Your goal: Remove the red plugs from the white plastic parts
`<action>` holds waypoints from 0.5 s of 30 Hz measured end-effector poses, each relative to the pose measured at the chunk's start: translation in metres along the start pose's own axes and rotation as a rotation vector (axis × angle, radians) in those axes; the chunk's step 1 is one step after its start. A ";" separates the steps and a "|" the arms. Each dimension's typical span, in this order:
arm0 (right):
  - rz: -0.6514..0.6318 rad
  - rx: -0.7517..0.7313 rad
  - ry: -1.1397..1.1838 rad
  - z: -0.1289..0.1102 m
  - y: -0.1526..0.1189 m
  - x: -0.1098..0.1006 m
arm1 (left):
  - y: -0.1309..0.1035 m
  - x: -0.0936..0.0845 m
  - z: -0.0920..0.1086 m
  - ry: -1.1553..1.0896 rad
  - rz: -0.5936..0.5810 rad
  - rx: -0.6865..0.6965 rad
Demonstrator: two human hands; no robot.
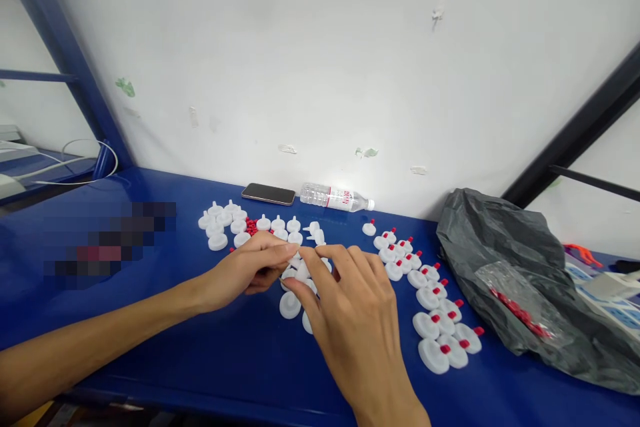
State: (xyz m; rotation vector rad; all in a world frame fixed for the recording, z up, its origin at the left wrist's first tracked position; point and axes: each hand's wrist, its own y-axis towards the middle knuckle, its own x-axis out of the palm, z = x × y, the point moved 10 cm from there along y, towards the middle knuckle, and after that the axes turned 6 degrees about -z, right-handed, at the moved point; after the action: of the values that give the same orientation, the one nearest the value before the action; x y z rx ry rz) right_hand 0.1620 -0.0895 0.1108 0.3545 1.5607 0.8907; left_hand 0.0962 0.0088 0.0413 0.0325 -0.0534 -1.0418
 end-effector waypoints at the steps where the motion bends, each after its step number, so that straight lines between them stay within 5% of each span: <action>1: 0.001 -0.001 -0.005 0.000 0.000 0.000 | 0.000 0.000 -0.002 -0.037 -0.010 -0.016; 12: 0.002 -0.002 -0.069 -0.001 0.000 0.003 | 0.005 0.007 -0.003 -0.057 -0.049 -0.078; 15: 0.066 0.095 -0.157 0.029 -0.006 -0.015 | 0.002 -0.021 0.005 -0.024 0.037 -0.081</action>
State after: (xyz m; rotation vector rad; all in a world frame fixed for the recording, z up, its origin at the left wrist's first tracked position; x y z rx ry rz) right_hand 0.1945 -0.0939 0.1181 0.5347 1.4557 0.8208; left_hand 0.0868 0.0275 0.0454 -0.0540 -0.0334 -1.0067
